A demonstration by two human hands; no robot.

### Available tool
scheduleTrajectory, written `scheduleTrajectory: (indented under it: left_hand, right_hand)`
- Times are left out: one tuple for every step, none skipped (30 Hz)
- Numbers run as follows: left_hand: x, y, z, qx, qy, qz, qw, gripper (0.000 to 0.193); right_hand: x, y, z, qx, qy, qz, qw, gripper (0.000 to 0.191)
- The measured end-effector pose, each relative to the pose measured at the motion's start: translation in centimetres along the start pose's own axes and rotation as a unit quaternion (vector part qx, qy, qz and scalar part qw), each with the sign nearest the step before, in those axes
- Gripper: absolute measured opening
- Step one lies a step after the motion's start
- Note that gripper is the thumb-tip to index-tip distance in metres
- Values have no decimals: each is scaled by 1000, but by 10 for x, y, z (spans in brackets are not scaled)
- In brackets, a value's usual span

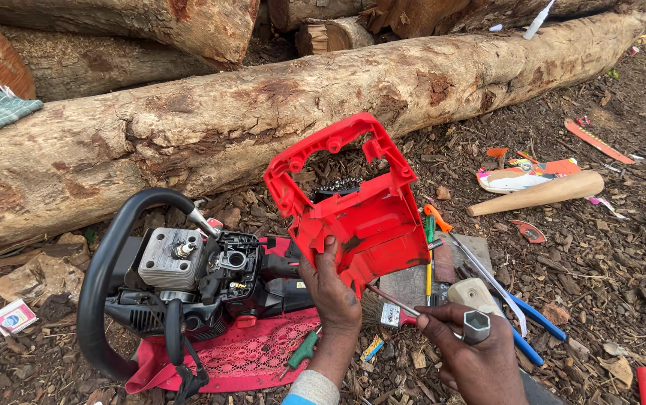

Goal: The person is repairing a red plastic chainsaw part using a metal tool. They repeatedly scrape and clean the interior surfaces of the part while holding it in their hands.

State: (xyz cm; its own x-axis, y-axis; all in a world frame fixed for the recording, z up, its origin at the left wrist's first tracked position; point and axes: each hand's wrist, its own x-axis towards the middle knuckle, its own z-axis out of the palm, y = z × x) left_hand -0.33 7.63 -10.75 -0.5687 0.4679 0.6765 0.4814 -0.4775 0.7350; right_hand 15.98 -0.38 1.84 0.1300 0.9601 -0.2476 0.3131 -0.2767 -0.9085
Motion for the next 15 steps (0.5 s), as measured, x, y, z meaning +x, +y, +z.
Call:
scheduleTrajectory:
  left_hand:
    - [-2, -1, 1, -49, -4, -18, 999, 35]
    - [-5, -2, 2, -96, -9, -37, 995, 37]
    - [-7, -2, 2, -144, -14, -56, 988, 40]
    - [-9, -2, 2, -82, -13, -24, 996, 40]
    - [-11, -2, 1, -20, -10, 9, 1000, 42]
    - [-12, -2, 0, 42, -7, 42, 998, 43]
    - [-13, -3, 0, 49, -11, 33, 998, 43]
    - [-13, -3, 0, 58, -16, 25, 998, 44]
    - [-14, -2, -1, 67, -22, 16, 997, 44]
    - [-14, -2, -1, 45, -26, 12, 999, 45]
    - [-13, 0, -1, 23, -29, 8, 999, 45]
    - [-11, 2, -1, 1, -32, 4, 999, 45]
    - [-9, 5, -2, -12, -18, 4, 1000, 44]
    - [-5, 8, -3, -25, -3, 6, 1000, 43]
    - [-1, 12, -2, -39, 12, 7, 999, 42]
  right_hand:
    - [0, 0, 0, 9, 1, -6, 1000, 23]
    - [-1, -1, 1, 18, 3, -10, 1000, 23]
    - [-1, -1, 2, 27, 4, -13, 1000, 23]
    - [-2, -1, 3, 18, 7, -10, 1000, 23]
    - [-3, -1, 3, 8, 10, -8, 1000, 23]
    - [-4, -2, 3, -2, 12, -6, 1000, 23]
    - [-4, -2, 3, 18, 5, 3, 1000, 23]
    - [-4, -3, 3, 39, -2, 14, 999, 22]
    - [-4, -3, 2, 60, -10, 25, 998, 22]
    - [-4, -3, 2, 74, -10, 23, 997, 22]
    - [-4, -3, 2, 87, -10, 19, 996, 21]
    - [-5, -3, 3, 101, -10, 16, 995, 21]
    - [-6, -2, 3, 78, -1, 10, 997, 20]
    - [-8, 0, 5, 55, 8, 3, 998, 19]
    - [-10, 2, 6, 32, 18, -5, 999, 18]
